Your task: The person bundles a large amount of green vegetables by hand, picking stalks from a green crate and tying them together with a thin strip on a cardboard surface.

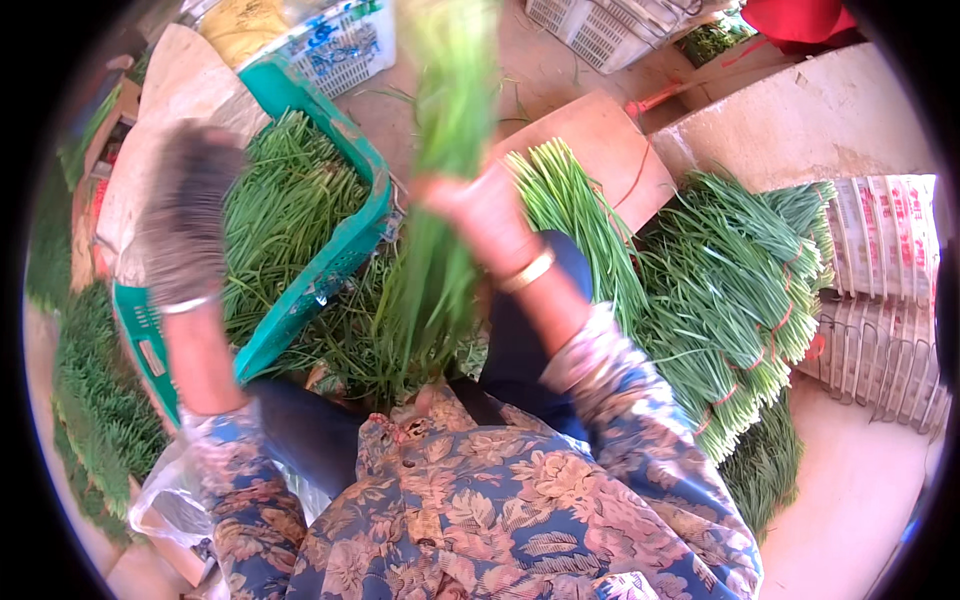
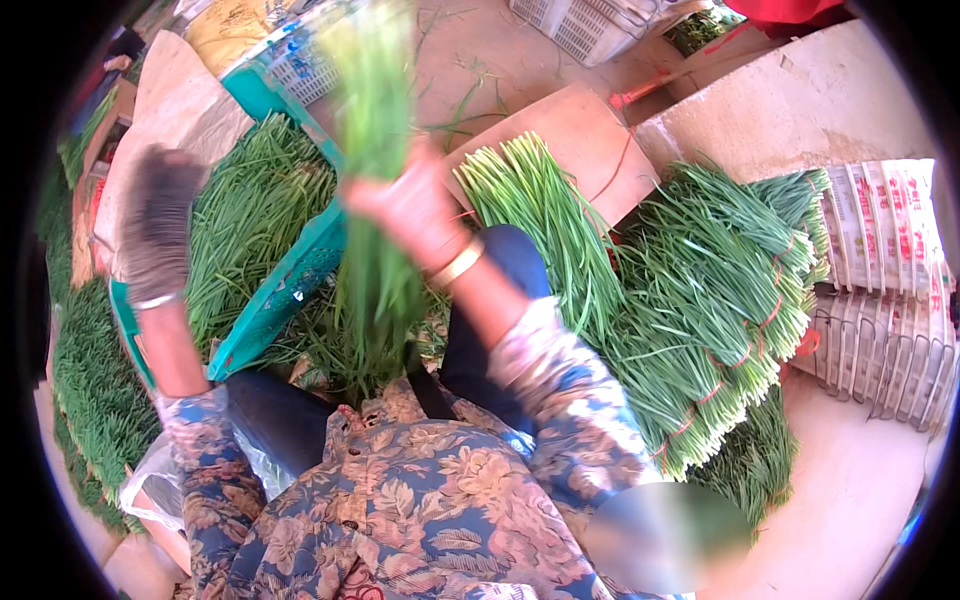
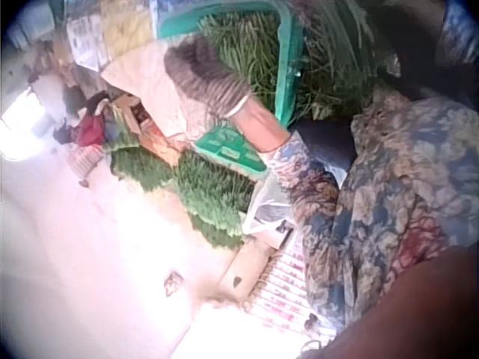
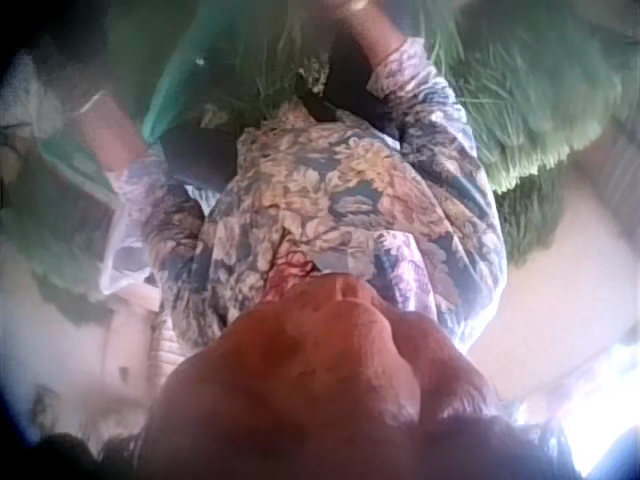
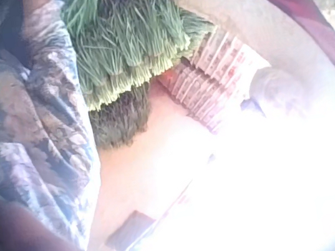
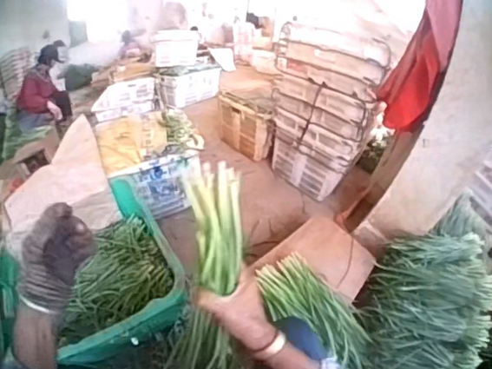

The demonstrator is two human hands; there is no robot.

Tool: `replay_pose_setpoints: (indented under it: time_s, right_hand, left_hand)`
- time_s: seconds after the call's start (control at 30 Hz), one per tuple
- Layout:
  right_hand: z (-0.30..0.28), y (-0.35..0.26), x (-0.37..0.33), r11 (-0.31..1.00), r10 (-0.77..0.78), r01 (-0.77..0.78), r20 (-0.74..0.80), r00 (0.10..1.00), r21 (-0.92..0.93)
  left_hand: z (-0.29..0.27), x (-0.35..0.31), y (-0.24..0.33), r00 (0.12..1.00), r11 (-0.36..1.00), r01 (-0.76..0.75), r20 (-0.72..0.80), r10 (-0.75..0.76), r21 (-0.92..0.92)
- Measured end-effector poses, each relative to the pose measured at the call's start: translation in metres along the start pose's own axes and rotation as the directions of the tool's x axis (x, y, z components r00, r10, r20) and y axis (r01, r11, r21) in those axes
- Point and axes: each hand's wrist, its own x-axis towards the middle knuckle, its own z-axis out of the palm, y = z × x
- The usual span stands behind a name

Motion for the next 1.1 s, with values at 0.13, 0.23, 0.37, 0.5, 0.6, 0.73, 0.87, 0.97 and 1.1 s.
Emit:
replay_pose_setpoints:
  time_s: [0.13,0.23,0.37,0.5,0.6,0.73,0.87,0.97,1.1]
  right_hand:
    - [-0.118,-0.027,0.065,0.985,-0.031,-0.006,-0.212,0.977,-0.173]
    - [-0.198,-0.048,0.075,0.941,-0.005,-0.064,-0.203,0.979,-0.332]
    - [-0.252,-0.028,0.044,0.713,0.129,-0.065,0.039,0.991,-0.698]
    - [-0.244,0.06,-0.002,0.445,0.322,-0.212,-0.065,0.945,-0.87]
    - [-0.253,0.146,-0.026,0.35,0.464,-0.301,-0.116,0.878,-0.887]
    - [-0.214,0.184,-0.013,0.38,0.485,-0.333,-0.121,0.866,-0.863]
    - [-0.193,0.185,0.001,0.269,0.555,-0.464,-0.258,0.791,-0.844]
    - [-0.184,0.211,-0.006,0.277,0.399,-0.344,-0.219,0.891,-0.897]
    - [-0.18,0.218,-0.015,0.163,0.214,-0.195,-0.159,0.964,-0.967]
  left_hand:
    - [0.04,-0.028,-0.093,0.9,0.787,0.406,-0.056,-0.432,0.464]
    - [0.031,-0.044,-0.176,0.795,0.737,0.574,-0.026,-0.607,0.357]
    - [0.04,-0.051,-0.251,0.779,0.599,0.522,-0.052,-0.625,0.607]
    - [0.049,-0.055,-0.328,0.825,0.445,0.267,0.037,-0.564,0.855]
    - [0.062,-0.056,-0.361,0.794,0.231,0.24,-0.053,-0.606,0.943]
    - [0.05,-0.072,-0.409,0.817,0.125,0.249,-0.139,-0.559,0.961]
    - [0.065,-0.048,-0.395,0.556,0.291,0.241,0.114,-0.823,0.926]
    - [0.081,-0.04,-0.379,0.496,0.393,0.56,0.086,-0.864,0.729]
    - [0.105,-0.03,-0.364,0.4,0.391,0.832,0.064,-0.914,0.394]
